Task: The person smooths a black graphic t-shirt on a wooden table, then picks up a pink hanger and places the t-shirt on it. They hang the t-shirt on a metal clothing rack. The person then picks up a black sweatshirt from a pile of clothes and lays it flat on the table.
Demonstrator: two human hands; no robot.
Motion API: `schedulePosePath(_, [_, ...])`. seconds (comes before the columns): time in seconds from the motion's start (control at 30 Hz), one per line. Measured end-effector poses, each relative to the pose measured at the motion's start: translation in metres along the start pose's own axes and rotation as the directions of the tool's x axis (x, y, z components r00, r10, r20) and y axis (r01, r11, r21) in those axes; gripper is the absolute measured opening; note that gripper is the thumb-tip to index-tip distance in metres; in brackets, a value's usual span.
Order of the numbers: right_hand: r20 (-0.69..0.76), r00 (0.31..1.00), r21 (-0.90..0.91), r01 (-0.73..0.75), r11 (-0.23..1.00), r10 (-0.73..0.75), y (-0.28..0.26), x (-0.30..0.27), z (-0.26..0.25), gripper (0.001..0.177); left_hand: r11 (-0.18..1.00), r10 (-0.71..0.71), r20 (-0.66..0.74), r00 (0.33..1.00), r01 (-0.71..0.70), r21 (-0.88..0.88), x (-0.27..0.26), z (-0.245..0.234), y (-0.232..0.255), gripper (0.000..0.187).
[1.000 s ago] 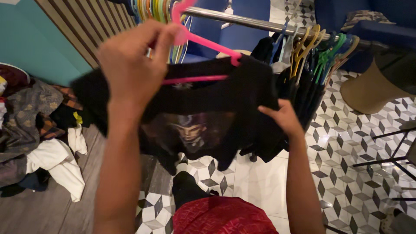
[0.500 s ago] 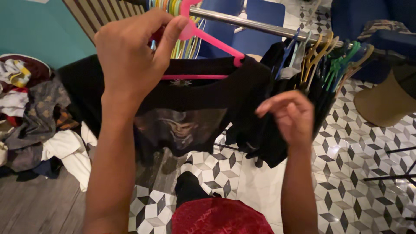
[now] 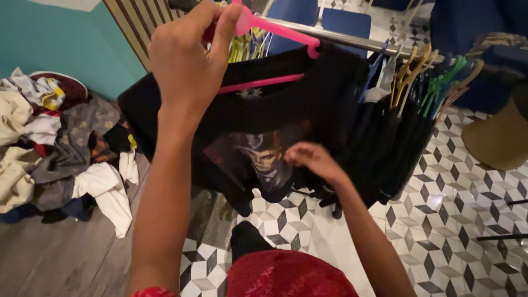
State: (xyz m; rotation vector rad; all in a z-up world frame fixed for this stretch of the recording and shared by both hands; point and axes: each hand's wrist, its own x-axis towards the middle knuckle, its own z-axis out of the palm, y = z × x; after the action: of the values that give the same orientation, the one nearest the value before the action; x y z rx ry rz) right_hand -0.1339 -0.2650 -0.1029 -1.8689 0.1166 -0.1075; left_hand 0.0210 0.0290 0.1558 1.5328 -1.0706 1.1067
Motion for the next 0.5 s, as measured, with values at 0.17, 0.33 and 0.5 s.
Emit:
schedulePosePath(0.17, [-0.076,0.896,0.529,0.408,0.744,-0.437,-0.062,-0.001,-0.021,0.032,0.999,-0.044,-0.003,0.999,0.044,-0.024,-0.005,0.018,0.011,0.026])
schedulePosePath(0.33, [-0.223,0.972,0.764,0.218,0.607,-0.069,0.015,0.046,-0.005,0.037,0.998,-0.021,-0.047,0.999,0.023,0.057,0.003,0.024,0.023,0.027])
schedulePosePath(0.5, [-0.350,0.875,0.208,-0.275,0.939,0.333,0.091,0.056,0.041,0.027,0.997,-0.050,-0.069,0.996,0.054,0.054,0.013,0.024,0.017,0.030])
